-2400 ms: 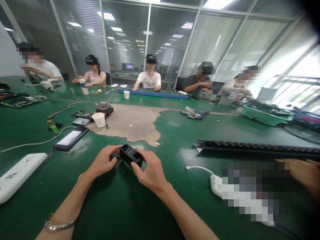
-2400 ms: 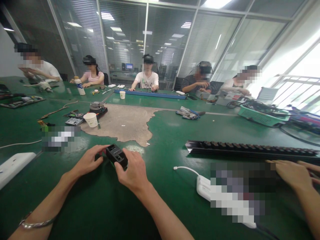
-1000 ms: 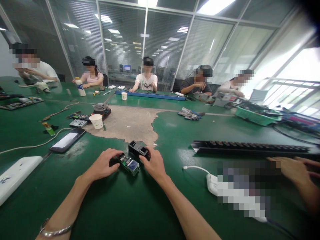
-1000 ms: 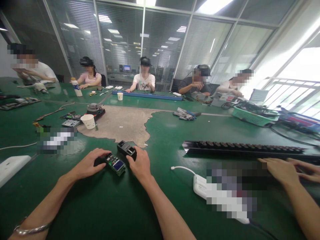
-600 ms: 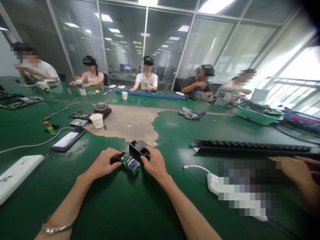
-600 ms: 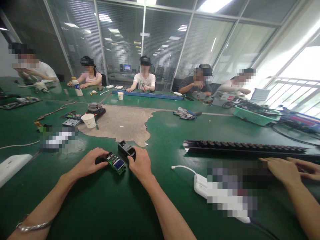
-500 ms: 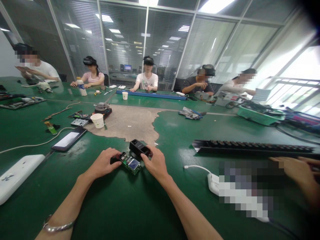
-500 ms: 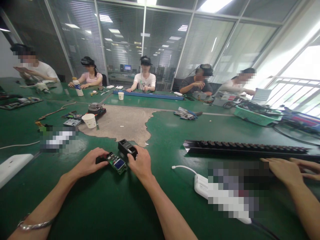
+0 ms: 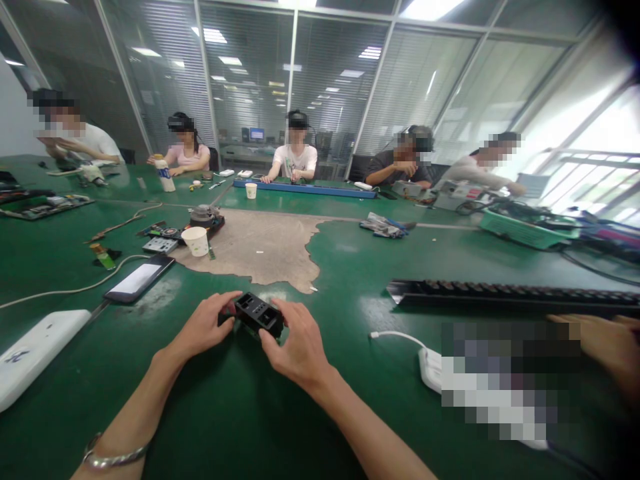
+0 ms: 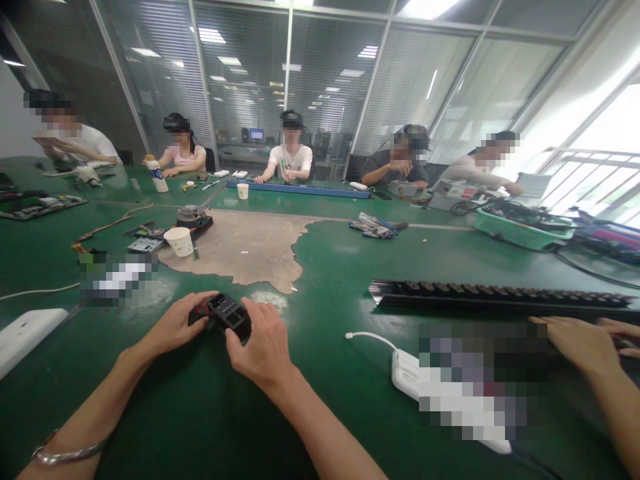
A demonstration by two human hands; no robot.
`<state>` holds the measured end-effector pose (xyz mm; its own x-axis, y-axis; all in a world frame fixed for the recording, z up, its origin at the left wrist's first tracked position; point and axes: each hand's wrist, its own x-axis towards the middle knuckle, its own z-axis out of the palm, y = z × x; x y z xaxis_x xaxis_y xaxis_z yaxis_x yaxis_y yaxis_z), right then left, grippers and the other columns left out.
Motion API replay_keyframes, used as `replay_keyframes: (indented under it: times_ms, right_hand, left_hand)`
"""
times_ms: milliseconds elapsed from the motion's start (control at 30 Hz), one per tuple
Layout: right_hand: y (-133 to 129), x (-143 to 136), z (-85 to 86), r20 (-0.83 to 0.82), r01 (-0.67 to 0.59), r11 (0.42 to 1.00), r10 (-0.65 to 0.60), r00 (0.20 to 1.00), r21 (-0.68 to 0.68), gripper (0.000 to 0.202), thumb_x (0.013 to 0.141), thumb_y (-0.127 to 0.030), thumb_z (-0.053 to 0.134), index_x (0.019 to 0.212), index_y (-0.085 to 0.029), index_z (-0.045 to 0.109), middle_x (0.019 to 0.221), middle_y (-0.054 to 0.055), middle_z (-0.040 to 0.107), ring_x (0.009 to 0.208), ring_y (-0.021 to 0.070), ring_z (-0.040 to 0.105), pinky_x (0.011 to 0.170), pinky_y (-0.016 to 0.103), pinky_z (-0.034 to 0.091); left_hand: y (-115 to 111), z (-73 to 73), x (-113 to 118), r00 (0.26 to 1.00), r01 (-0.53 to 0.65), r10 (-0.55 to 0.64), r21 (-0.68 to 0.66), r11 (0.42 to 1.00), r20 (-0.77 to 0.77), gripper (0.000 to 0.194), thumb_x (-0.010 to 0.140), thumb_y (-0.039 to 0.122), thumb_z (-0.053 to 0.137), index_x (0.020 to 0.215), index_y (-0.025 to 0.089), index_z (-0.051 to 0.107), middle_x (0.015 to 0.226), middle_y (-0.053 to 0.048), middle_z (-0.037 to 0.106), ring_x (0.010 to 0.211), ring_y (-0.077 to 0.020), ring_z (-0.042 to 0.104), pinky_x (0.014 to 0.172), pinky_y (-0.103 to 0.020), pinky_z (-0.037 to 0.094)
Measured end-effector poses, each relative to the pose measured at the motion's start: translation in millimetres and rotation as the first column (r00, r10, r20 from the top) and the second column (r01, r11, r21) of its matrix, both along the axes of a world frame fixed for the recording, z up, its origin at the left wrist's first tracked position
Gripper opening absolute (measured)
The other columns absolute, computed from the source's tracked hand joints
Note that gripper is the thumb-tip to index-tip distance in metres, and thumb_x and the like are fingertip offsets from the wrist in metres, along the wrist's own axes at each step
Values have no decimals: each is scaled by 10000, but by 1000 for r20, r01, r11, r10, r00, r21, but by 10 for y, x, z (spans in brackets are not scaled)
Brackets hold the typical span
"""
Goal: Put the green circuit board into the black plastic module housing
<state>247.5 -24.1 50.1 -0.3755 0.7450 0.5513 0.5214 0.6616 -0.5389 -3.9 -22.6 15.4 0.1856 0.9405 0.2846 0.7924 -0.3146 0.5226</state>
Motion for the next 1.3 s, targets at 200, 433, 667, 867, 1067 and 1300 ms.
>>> replay_keyframes:
  times_ms: [200,433,667,867,1067,1300]
  right_hand:
    - [-24,-2,-22,153,20,998,-11,988,-57,577,769,-324,641,1306,-158,509,1141,123,622,1045,284,553,910,421,475]
    - [-26,-8,-45,226,60,995,-42,973,-74,509,770,-428,675,1204,-182,572,1061,111,632,997,283,567,877,411,478]
    - [14,-23,-182,248,70,990,-37,968,-126,375,748,-366,699,1073,-197,619,971,85,655,946,266,598,852,394,486]
    - [50,-20,-33,26,17,993,-14,1000,-119,314,760,-309,690,1050,-205,630,1007,60,672,936,238,607,840,361,491]
    - [249,63,-30,-182,102,985,-127,975,-142,477,799,-292,672,1259,-212,576,1145,75,660,928,215,626,813,333,516]
    - [515,147,-363,-41,245,963,-250,967,-114,432,800,-320,689,1210,-210,613,1131,83,666,998,254,600,898,400,476]
  left_hand:
    - [-40,125,60,1000,16,-17,16,1000,13,533,799,153,520,1325,233,523,1052,-45,635,970,-212,577,930,-380,447]
    - [-42,192,98,1000,13,-14,36,999,18,493,757,117,500,1226,235,599,1016,-42,637,967,-216,575,907,-368,455]
    - [-7,112,60,1000,-26,26,21,999,-8,494,744,88,494,1208,215,605,990,-48,652,933,-211,593,878,-366,457]
    - [-12,44,1,999,-32,31,-32,999,-36,554,699,79,517,1235,211,571,1002,-45,653,922,-213,587,850,-363,453]
    - [-76,114,33,996,57,-62,-82,995,-61,491,829,324,609,1307,252,527,1094,-55,642,982,-236,574,863,-371,427]
    - [-26,100,48,993,46,-54,-72,996,-105,513,810,588,639,1192,248,599,1041,-57,666,943,-244,580,828,-364,413]
